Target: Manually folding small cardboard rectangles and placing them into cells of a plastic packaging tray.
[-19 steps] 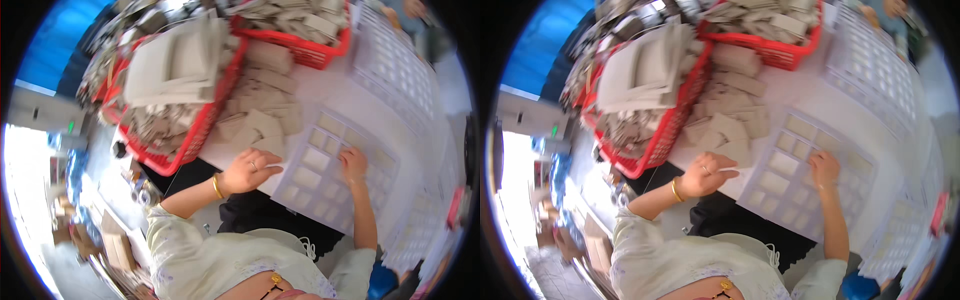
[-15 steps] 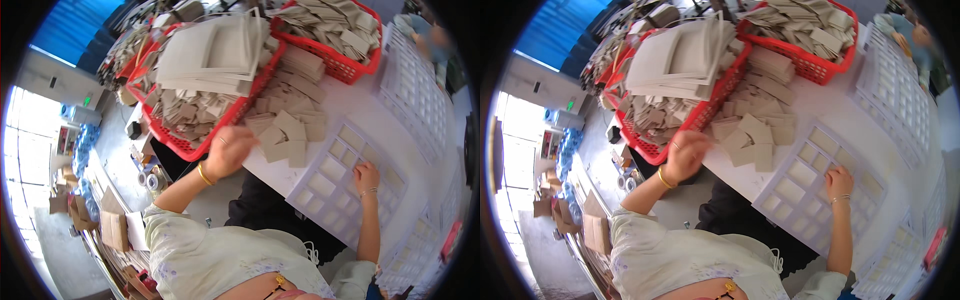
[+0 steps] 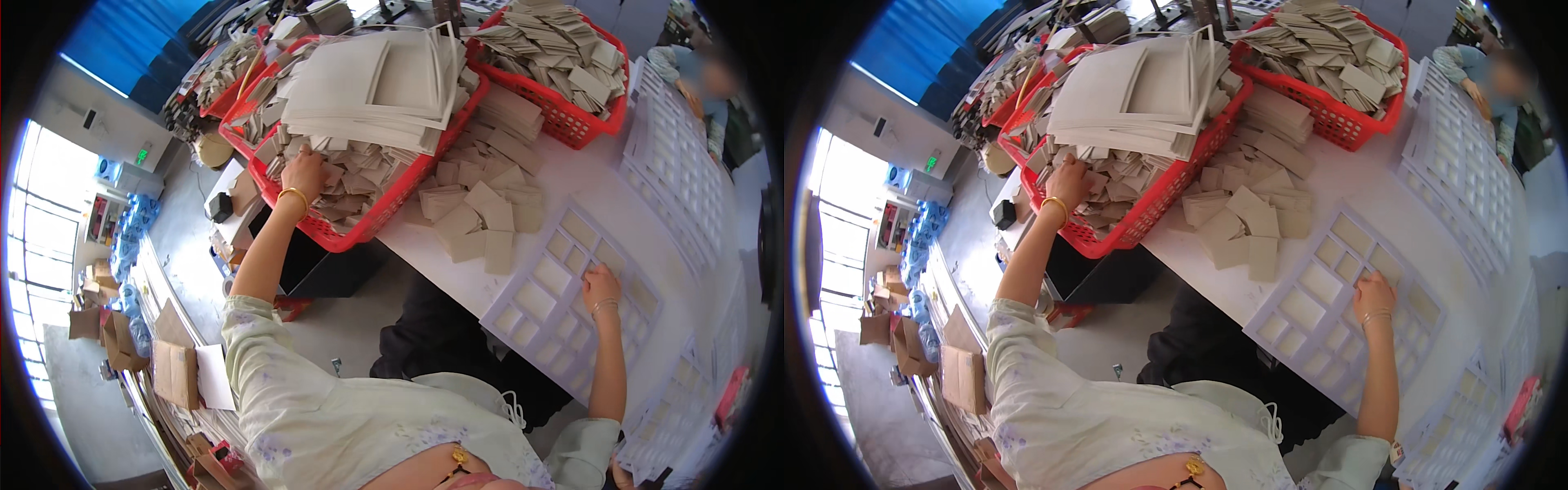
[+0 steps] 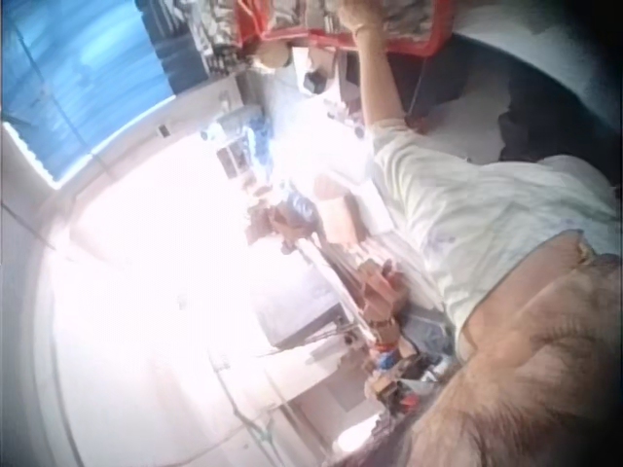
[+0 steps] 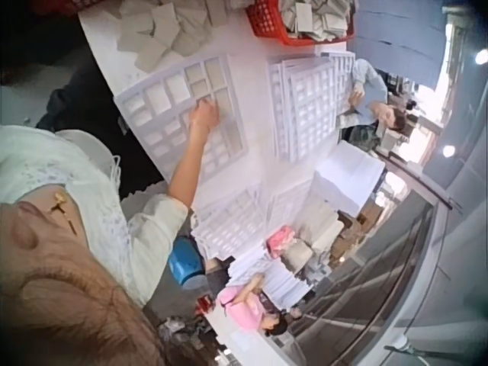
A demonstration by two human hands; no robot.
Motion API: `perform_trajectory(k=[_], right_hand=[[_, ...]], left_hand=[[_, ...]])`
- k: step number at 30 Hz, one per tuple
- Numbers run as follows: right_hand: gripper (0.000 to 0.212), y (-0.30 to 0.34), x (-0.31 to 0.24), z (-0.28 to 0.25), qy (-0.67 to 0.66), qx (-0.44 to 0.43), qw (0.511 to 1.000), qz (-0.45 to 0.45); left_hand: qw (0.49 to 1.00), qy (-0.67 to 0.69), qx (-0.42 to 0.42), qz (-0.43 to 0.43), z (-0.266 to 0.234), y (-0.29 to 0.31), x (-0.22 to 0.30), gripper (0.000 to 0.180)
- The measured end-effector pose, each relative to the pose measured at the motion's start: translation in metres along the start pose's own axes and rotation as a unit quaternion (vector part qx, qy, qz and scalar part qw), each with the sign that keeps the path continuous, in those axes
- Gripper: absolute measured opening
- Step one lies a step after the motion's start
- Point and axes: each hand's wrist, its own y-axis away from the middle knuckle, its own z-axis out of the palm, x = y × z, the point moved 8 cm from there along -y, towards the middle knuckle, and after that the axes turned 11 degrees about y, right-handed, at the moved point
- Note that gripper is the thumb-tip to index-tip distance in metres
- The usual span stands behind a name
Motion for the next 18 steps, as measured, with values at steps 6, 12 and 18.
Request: perform_trajectory(k=[6,12,18], right_hand=[[0.014,0.004,-0.006,-0.011,-0.011,0.002,1.0,-0.01],[0.032,0.019,-0.006,-0.023,-0.168,0.245,0.954,-0.022],[0.033,0.058,-0.118,-0.09,-0.647,0.103,0.743,-0.139]], left_hand=[[0.977,0.175,0.107,0.054,-0.035,0.039,0.013,0.024],[0.886,0.383,0.187,0.185,-0.062,0.117,0.148,0.026],[0.788,0.562,-0.085,0.237,0.064,0.176,0.292,0.03]])
